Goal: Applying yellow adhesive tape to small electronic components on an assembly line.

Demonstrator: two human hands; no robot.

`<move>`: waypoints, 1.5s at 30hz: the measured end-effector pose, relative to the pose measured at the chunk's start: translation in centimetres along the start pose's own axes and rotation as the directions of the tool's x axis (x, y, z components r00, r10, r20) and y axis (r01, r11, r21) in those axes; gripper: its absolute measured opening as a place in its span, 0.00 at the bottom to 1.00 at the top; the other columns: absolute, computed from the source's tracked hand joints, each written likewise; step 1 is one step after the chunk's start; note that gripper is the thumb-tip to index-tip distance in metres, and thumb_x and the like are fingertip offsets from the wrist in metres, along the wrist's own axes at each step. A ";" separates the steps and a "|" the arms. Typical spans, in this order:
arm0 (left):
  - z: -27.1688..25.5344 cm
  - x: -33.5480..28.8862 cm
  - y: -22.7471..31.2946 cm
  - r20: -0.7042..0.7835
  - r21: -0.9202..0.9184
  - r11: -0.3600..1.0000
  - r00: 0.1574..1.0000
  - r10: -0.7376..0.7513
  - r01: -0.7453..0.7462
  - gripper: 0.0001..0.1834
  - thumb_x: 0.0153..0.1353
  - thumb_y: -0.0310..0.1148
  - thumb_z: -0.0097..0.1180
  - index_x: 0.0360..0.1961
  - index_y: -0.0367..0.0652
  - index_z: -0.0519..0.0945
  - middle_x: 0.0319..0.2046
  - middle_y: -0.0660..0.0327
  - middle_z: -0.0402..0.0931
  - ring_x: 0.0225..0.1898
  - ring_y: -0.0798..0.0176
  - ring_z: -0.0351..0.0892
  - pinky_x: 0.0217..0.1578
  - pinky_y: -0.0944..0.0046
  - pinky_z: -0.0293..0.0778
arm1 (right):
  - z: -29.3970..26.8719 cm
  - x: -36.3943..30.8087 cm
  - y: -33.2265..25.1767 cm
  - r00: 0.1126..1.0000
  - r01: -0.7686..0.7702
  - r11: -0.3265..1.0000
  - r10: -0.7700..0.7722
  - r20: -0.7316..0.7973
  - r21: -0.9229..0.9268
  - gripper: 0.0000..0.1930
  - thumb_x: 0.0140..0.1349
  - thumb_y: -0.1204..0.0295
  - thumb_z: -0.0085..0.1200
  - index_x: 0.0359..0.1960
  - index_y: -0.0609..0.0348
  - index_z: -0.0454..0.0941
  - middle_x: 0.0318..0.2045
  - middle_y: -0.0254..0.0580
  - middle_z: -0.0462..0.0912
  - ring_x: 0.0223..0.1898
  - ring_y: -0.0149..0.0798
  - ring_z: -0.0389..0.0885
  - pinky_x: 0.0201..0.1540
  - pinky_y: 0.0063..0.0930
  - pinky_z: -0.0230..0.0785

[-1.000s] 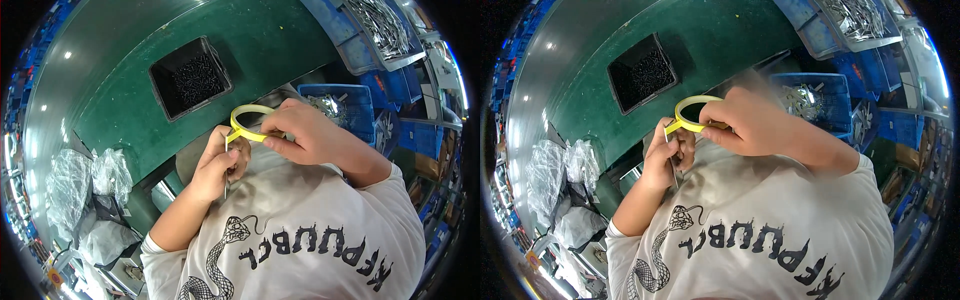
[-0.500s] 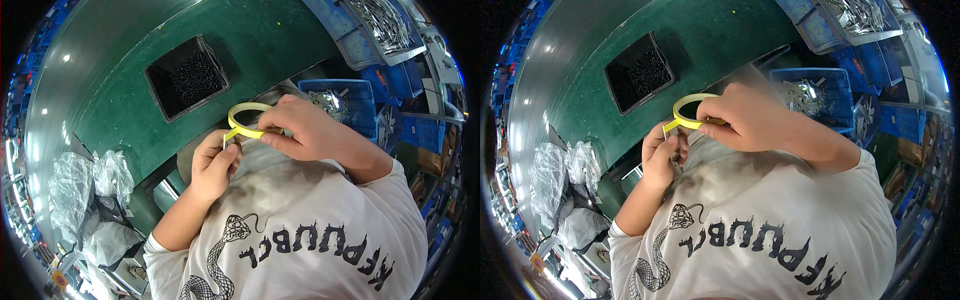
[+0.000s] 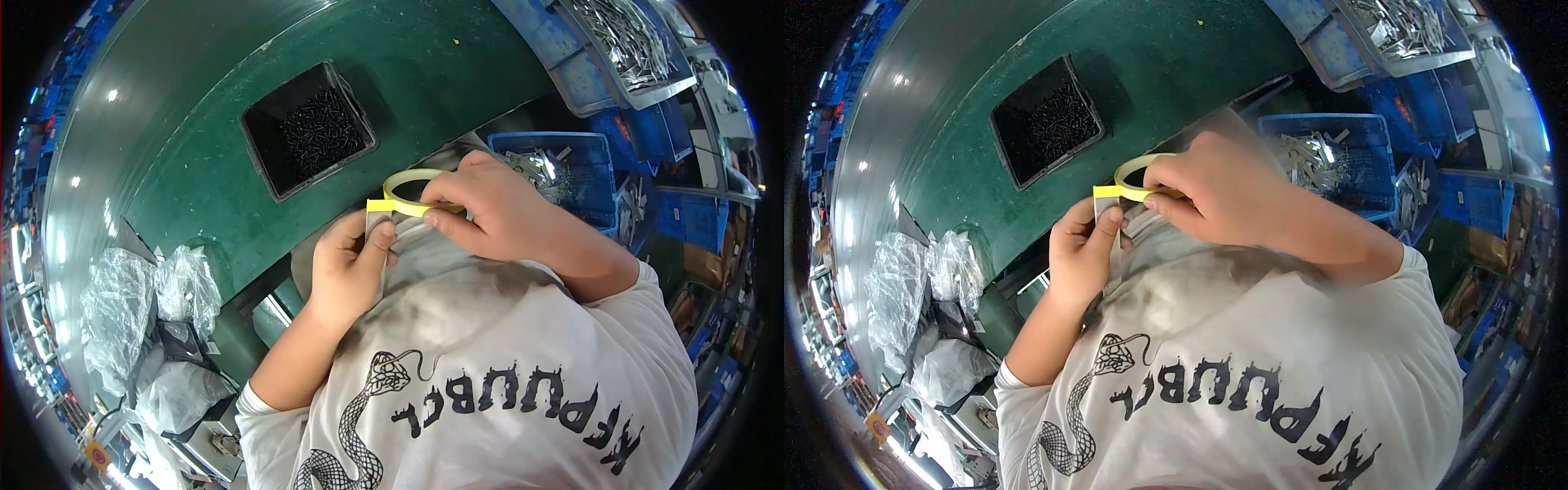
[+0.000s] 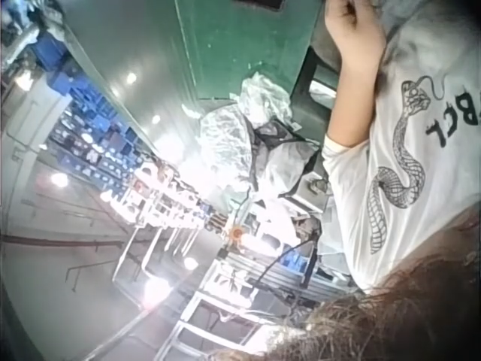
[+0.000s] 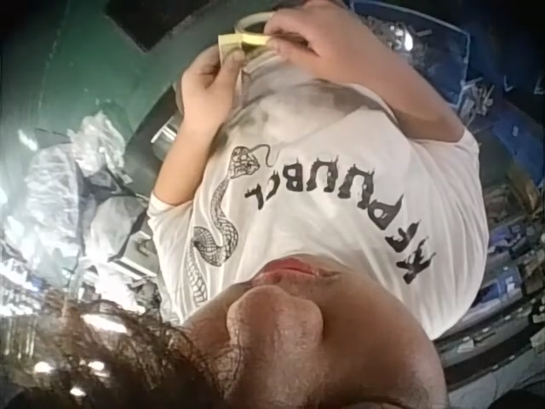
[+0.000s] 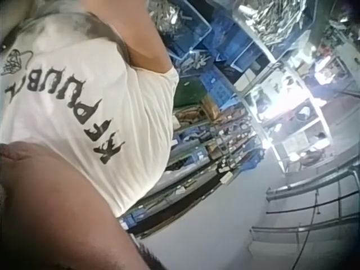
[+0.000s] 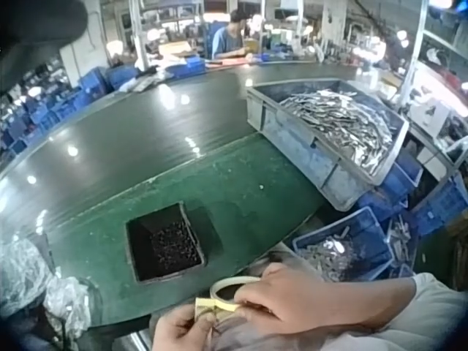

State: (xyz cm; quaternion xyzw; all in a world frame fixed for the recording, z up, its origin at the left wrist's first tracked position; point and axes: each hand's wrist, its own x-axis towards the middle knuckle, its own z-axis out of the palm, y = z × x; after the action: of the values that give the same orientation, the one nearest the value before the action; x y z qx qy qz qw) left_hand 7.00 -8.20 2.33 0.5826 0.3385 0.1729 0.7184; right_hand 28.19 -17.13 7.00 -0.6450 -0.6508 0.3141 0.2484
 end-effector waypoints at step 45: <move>-0.4 0.2 0.7 -0.055 -0.127 0.980 0.988 0.148 -0.153 0.05 0.73 0.25 0.45 0.46 0.37 0.67 0.43 0.51 0.82 0.36 0.67 0.83 0.29 0.72 0.75 | 0.5 -0.2 1.4 0.899 0.326 0.834 -0.419 -0.127 -0.445 0.17 0.55 0.68 0.63 0.48 0.50 0.83 0.20 0.29 0.74 0.21 0.33 0.71 0.31 0.29 0.61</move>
State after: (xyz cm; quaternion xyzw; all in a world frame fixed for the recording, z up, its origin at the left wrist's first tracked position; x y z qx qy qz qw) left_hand 6.93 -7.63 2.88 0.5543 0.2975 0.2615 0.7320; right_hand 28.80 -17.42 5.63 -0.5734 -0.7843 0.0416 0.2333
